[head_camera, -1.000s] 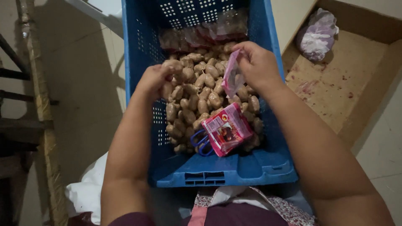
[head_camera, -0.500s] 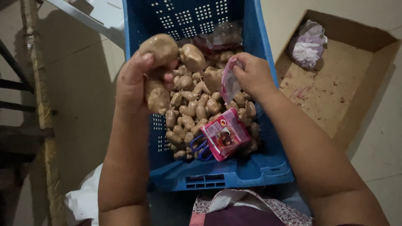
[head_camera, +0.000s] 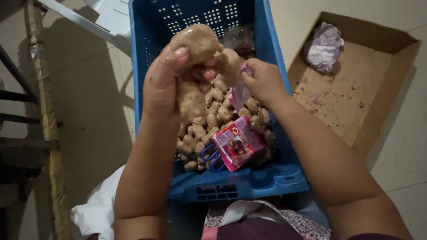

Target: The person places ginger roots into small plastic bags, then uses scissors to cut the top of a bag and continues to place more ginger into the bags.

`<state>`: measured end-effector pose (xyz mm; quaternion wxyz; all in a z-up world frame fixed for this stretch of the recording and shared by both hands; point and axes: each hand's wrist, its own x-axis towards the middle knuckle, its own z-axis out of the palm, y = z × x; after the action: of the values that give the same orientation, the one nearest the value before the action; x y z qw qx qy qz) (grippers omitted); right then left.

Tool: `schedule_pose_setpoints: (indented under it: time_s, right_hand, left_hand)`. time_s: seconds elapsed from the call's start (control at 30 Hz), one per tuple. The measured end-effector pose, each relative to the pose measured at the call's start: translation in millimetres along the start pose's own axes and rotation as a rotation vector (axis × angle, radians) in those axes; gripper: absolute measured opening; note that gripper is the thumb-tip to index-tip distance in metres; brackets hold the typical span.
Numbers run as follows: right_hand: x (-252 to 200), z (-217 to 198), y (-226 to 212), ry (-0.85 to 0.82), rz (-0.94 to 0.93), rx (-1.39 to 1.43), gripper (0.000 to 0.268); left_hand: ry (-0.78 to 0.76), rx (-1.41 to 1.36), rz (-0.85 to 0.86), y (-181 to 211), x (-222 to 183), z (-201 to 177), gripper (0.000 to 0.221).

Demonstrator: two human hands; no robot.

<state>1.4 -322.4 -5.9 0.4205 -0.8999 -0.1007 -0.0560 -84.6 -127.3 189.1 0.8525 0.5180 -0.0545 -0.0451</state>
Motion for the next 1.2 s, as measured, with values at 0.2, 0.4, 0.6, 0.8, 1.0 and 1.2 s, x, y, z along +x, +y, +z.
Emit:
schedule_pose_setpoints:
  time_s: [0.2, 0.4, 0.6, 0.8, 1.0, 1.2]
  right_hand:
    - [-4, -12, -15, -0.056, 0.063, 0.077, 0.011]
    - [11, 9, 17, -0.022, -0.112, -0.196, 0.022]
    - [6, -16, -25, -0.159, 0.133, -0.087, 0.051]
    - [-2, -6, -6, 0.03, 0.142, 0.213, 0.042]
    - [-8, -17, -27, 0.079, 0.121, 0.359, 0.042]
    - [-6, -11, -14, 0.159, -0.091, 0.156, 0.031]
  left_hand:
    - [-0.005, -0.121, -0.051, -21, 4, 10, 0.032]
    - [-0.089, -0.127, -0.054, -22, 3, 19, 0.043]
    - [-0.048, -0.116, -0.082, -28, 2, 17, 0.041]
    - [0.062, -0.089, -0.11, -25, -9, 19, 0.048]
    - [-0.058, -0.107, -0.128, -21, -21, 16, 0.049]
    - [-0.006, -0.114, -0.107, -20, -32, 19, 0.054]
